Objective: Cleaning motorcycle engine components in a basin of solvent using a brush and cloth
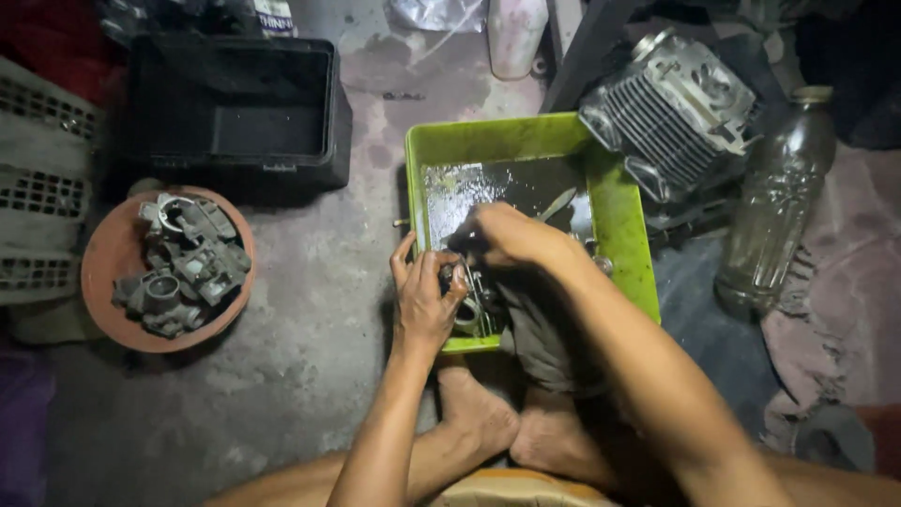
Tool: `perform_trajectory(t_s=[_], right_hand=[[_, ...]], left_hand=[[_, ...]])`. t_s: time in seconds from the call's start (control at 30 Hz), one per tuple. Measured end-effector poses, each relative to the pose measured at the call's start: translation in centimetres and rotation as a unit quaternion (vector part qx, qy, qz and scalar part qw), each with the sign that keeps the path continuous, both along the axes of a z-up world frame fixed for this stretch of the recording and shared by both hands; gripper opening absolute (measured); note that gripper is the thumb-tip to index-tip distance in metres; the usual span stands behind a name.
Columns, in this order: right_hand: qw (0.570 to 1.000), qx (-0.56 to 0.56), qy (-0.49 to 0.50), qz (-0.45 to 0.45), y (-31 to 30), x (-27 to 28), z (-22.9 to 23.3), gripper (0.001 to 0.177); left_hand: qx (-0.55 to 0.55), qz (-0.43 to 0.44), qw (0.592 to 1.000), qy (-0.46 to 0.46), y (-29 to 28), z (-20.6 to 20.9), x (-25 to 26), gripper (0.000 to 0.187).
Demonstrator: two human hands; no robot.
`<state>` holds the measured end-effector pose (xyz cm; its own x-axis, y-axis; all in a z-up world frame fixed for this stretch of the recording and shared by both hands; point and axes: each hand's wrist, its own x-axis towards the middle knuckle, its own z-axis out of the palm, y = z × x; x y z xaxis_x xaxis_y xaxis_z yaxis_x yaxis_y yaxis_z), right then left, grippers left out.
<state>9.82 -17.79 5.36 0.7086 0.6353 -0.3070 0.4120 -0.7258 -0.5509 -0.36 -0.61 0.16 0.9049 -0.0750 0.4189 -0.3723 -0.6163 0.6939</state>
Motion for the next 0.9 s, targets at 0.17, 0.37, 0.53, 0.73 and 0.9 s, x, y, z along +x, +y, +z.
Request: perform_trajectory(t_s=[0.17,0.37,0.53,0.73,0.9], right_hand=[[0.993,0.025,-0.038,-0.105,-0.5,-0.5,-4.1,0.047],[0.858,0.273,-0.175,-0.398,0.0,-6.1,-3.6,0.015],[0.813,0.333,-0.248,-0.409,0.2,-10.5,-1.2,0.016],[0.915,0.034,-0.376,-0.143,-0.4,-15.5,-0.3,0.054],[0.911,-0.012,-0.38,-0.16,-0.4,-18.2,-1.5,0.081]], left_hand=[[-0.01,-0.01,1.0,0.002,0.1,-0.5,0.2,0.021],[-0.015,-0.011,1.0,-0.003,0.3,-1.3,0.2,0.026],[-0.016,-0.025,1.0,0.0,0.5,-0.1,0.1,0.036],[0.049,0.003,0.997,-0.057,0.4,-0.2,-0.1,0.028],[0.039,0.002,0.997,-0.065,0.0,-0.5,0.3,0.028]])
